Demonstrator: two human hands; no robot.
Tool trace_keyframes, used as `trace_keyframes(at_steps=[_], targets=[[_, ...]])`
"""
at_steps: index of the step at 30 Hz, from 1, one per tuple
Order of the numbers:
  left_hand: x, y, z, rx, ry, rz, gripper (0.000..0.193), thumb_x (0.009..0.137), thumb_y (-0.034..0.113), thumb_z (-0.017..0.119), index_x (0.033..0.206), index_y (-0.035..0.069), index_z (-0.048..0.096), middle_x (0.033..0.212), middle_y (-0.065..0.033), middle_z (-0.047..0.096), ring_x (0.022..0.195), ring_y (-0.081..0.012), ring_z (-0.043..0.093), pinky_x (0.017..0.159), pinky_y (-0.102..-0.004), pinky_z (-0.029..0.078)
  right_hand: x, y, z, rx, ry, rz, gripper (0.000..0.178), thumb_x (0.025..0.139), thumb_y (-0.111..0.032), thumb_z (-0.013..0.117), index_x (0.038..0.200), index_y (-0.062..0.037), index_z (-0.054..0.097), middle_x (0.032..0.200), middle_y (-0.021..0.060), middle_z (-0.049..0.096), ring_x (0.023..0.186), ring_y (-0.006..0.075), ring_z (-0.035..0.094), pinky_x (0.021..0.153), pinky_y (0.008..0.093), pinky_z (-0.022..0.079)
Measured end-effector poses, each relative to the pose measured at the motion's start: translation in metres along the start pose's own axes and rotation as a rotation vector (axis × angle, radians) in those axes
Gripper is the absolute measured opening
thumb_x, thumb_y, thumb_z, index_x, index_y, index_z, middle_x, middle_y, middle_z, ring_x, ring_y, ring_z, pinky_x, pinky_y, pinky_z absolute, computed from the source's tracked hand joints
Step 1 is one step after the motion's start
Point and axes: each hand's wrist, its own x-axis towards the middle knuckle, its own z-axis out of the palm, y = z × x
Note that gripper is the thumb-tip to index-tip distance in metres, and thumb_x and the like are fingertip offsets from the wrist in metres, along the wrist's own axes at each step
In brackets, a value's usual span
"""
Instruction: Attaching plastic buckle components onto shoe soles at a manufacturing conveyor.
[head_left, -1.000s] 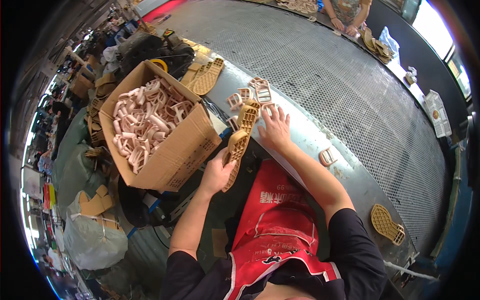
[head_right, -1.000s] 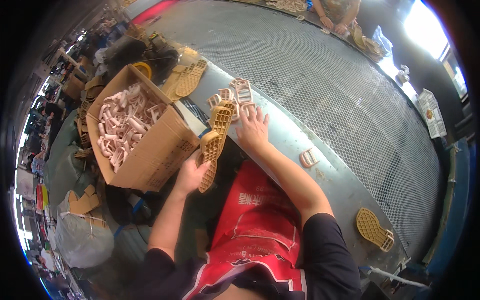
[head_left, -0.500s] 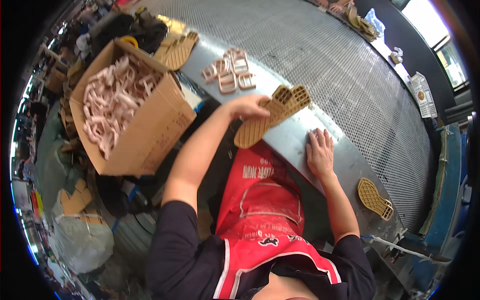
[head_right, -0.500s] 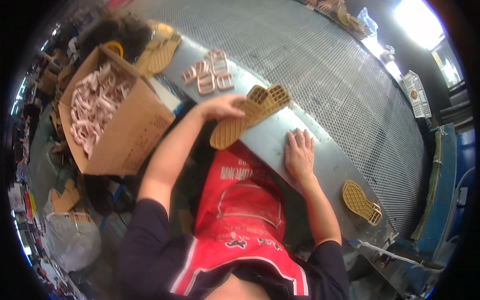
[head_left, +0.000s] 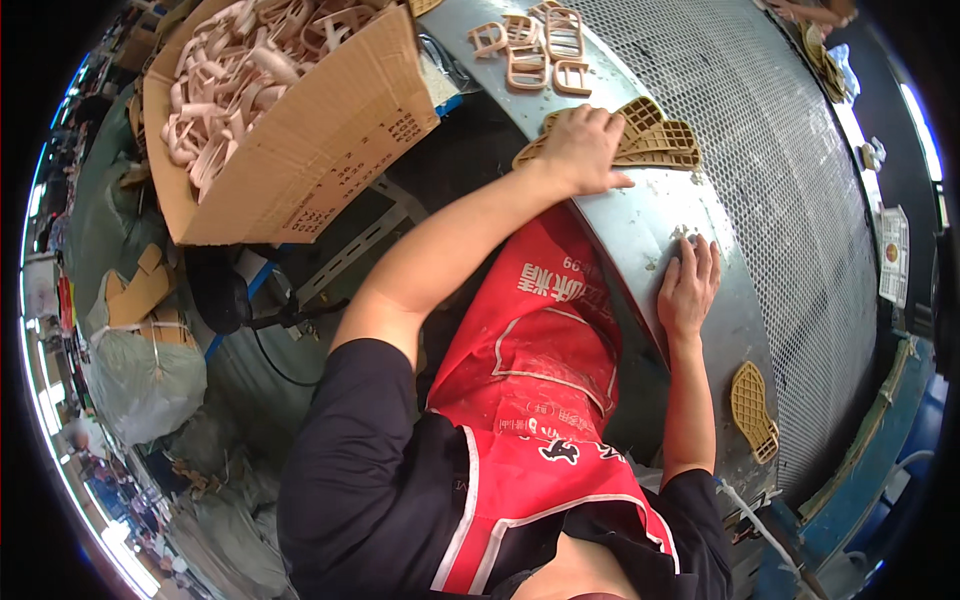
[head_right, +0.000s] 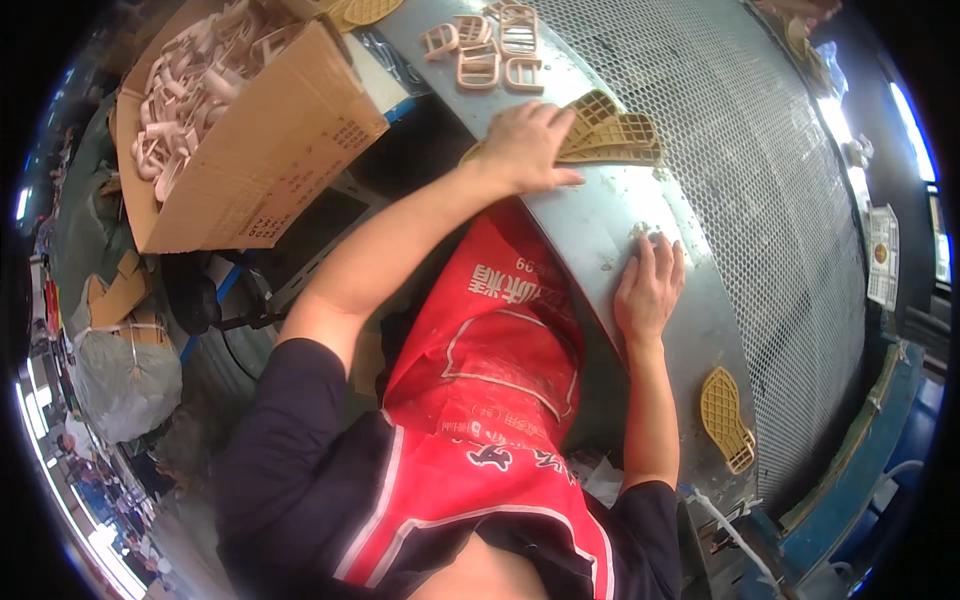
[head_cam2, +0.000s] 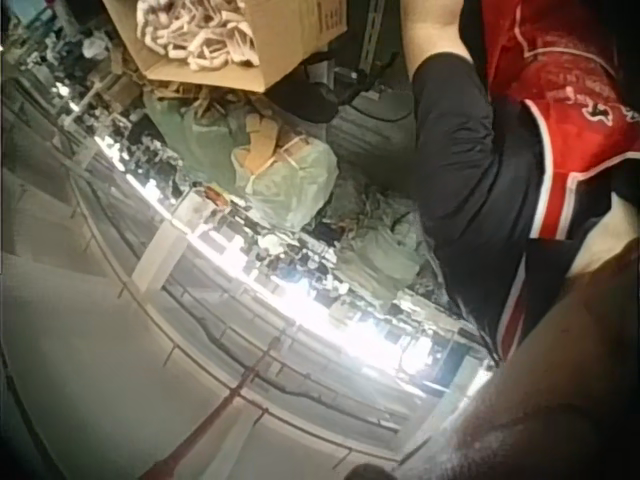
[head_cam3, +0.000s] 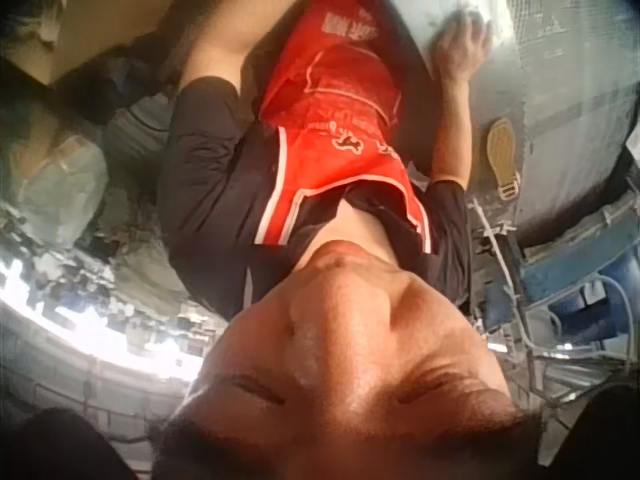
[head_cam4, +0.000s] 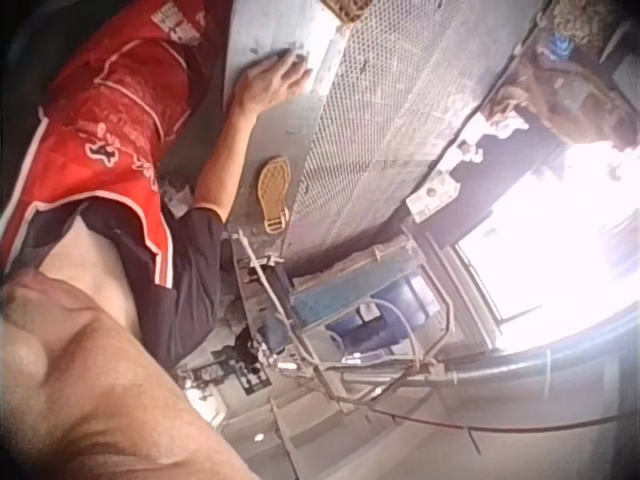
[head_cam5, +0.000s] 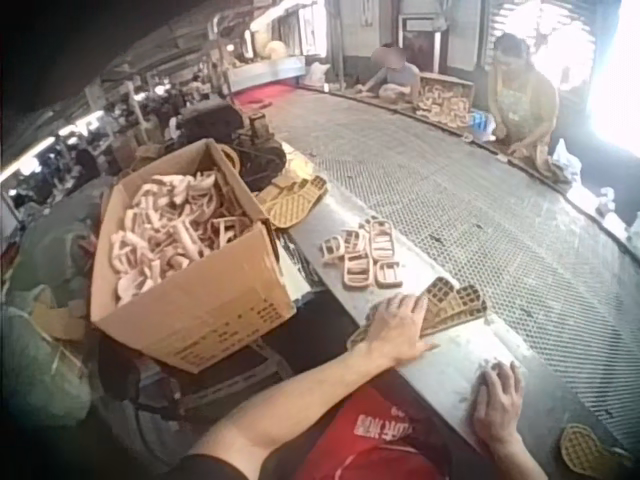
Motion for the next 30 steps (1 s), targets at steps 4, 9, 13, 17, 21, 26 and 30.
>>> trace_keyframes(at_steps=[4,9,13,17,21,26,30], targets=[[0.009,0.02,0.022,-0.111,0.146,0.009,0.068,0.086,0.033,0.093,0.141,0.0,0.071,0.127,-0.0172,0.072,0.123,-0.038,0.068,0.109,-0.0514,0.052,-0.011,0.015,-0.006,-0.004,-0.004,0.021,0.046,0.105,-0.01,0.065,0.15,-0.0033,0.068,0.158,0.0251,0.061,0.154,0.0505,0.049,0.129,0.0588,0.038],[0.006,0.022,-0.001,-0.275,0.168,0.104,0.059,0.094,0.019,0.083,0.147,0.0,0.068,0.143,-0.021,0.069,0.128,-0.0416,0.066,0.112,-0.0523,0.053,-0.006,0.029,-0.034,-0.005,-0.195,0.051,0.057,0.098,-0.006,0.063,0.154,-0.0033,0.065,0.163,0.0293,0.054,0.155,0.054,0.045,0.129,0.0604,0.039],[-0.015,0.042,-0.029,-0.363,-0.016,0.275,0.062,0.09,0.009,0.085,0.149,0.0,0.067,0.149,-0.0197,0.068,0.134,-0.0397,0.065,0.116,-0.0503,0.052,0.02,0.017,-0.073,-0.054,-0.423,0.325,0.055,0.097,-0.029,0.08,0.145,-0.0044,0.069,0.139,0.0251,0.07,0.14,0.0489,0.06,0.113,0.0549,0.053],[-0.034,0.068,0.01,-0.386,-0.183,0.428,0.065,0.09,0.008,0.085,0.151,0.002,0.065,0.15,-0.0186,0.068,0.138,-0.0379,0.063,0.119,-0.0502,0.051,0.023,0.027,-0.06,-0.176,-0.549,0.575,0.063,0.103,-0.062,0.072,0.128,-0.0046,0.073,0.121,0.0247,0.078,0.116,0.0459,0.076,0.095,0.0557,0.058],[-0.04,0.075,0.04,-0.336,-0.263,0.485,0.068,0.09,0.012,0.087,0.152,0.0,0.063,0.149,-0.019,0.067,0.14,-0.0372,0.061,0.129,-0.0505,0.044,0.003,0.052,-0.067,-0.095,-0.407,0.56,0.058,0.113,-0.059,0.057,0.124,-0.0047,0.074,0.11,0.0215,0.082,0.107,0.0461,0.078,0.096,0.054,0.06],[-0.039,0.066,0.036,-0.361,-0.197,0.438,0.063,0.089,0.016,0.09,0.145,-0.002,0.067,0.143,-0.0179,0.068,0.135,-0.0375,0.062,0.126,-0.0492,0.046,-0.009,0.076,-0.093,0.149,-0.382,0.129,0.063,0.094,0.002,0.068,0.156,-0.0105,0.064,0.162,0.0149,0.061,0.146,0.0391,0.057,0.119,0.0482,0.054],[-0.036,0.063,0.032,-0.36,-0.218,0.427,0.059,0.087,0.012,0.089,0.141,-0.003,0.07,0.137,-0.0163,0.069,0.13,-0.0369,0.063,0.12,-0.049,0.049,0.001,0.069,-0.079,0.217,-0.488,-0.108,0.07,0.093,0.009,0.063,0.157,-0.018,0.063,0.163,0.0114,0.06,0.144,0.0395,0.059,0.119,0.0477,0.053]])
